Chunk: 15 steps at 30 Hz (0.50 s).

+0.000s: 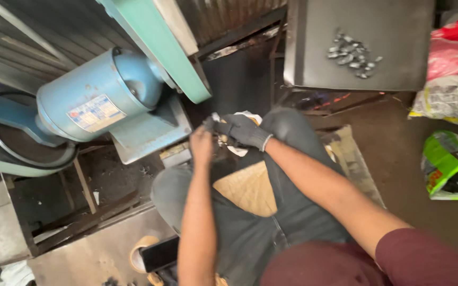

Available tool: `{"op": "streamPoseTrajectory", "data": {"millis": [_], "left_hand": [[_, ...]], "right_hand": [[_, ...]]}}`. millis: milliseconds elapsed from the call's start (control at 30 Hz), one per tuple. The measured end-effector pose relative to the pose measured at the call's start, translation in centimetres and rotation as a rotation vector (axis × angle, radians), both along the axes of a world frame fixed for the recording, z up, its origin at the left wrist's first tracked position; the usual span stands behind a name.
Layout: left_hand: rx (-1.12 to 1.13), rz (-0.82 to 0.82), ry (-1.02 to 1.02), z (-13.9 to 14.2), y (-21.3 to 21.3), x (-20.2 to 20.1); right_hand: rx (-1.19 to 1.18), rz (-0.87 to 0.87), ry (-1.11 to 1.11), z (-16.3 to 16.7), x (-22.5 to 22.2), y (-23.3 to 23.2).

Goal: The person sits on the floor at a bench grinder and grinds small metal workpieces, holding each piece against the spinning abrasive belt with both hands, producing sparks, then placing finished pieces on a metal tray and picking up the next piece.

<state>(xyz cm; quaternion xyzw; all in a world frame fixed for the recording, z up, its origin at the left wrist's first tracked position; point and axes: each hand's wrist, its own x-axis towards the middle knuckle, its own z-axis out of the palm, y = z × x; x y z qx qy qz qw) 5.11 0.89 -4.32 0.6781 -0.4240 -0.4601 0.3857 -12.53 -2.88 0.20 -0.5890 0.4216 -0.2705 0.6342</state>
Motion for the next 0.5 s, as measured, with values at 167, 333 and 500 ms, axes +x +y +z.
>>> {"op": "streamPoseTrajectory", "data": {"millis": [167, 333, 500], "left_hand": [[0.029, 0.186, 0.697, -2.7, -0.7, -1.1], [-0.066, 0.16, 0.922, -1.3, -1.5, -1.6], [-0.237, 0.018, 0.731, 0.9, 1.8, -1.5]], "right_hand": [[-0.265, -0.097, 0.113, -3.4, 1.2, -4.0], [-0.022, -0.135, 0.051, -2.6, 1.9, -5.5], [-0.369, 0.009, 0.19, -1.5, -0.6, -2.2]]}}
